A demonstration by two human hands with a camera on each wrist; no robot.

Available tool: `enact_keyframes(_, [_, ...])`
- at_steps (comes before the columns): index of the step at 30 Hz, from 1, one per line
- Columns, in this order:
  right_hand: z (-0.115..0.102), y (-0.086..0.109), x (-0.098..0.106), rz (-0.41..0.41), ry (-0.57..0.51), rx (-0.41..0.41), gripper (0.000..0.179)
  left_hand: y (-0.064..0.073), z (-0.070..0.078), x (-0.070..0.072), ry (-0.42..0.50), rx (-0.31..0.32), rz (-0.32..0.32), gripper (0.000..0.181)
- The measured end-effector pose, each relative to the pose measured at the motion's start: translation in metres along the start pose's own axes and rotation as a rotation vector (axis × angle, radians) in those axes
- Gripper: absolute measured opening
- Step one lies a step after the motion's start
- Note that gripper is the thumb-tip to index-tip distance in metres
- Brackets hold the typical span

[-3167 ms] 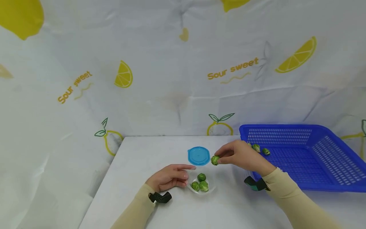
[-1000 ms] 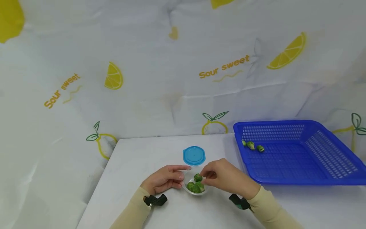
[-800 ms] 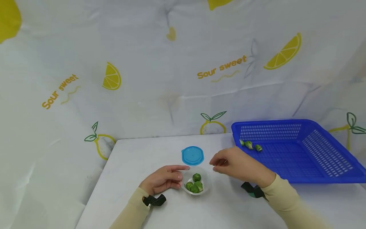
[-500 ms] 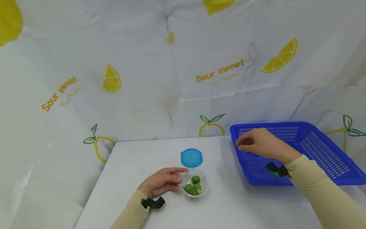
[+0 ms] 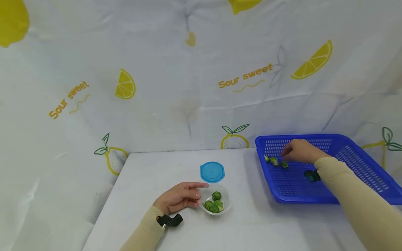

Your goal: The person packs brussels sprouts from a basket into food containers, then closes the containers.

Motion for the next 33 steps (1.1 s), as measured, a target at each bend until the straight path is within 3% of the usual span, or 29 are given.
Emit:
enact_keyframes(11, [0.021,-0.016,-0.008,-0.045,0.011,-0.048,0.031,-0.004,0.001,-0.002,0.011,-0.008,-0.008,0.057])
enact_keyframes(18, [0.021,-0.021,-0.012,-0.066,0.0,-0.064,0.03,-0.006,0.001,0.001,0.005,-0.004,-0.01,0.056])
enact_keyframes(25, [0.018,-0.023,-0.015,-0.073,0.003,-0.069,0.03,-0.005,0.002,0.0,0.001,-0.007,-0.014,0.066])
enact_keyframes(33, [0.015,-0.025,-0.017,-0.089,-0.005,-0.08,0.028,-0.002,0.001,0.001,0.011,-0.008,-0.011,0.059])
Point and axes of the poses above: each hand's wrist, its own y-axis away from the middle knuckle, its own x-axis out of the back of the hand, z = x × y, the point moved 2 cm from there along -y, towards the middle knuckle, and after that the axes turned 6 degrees about y, right-handed, at the moved point
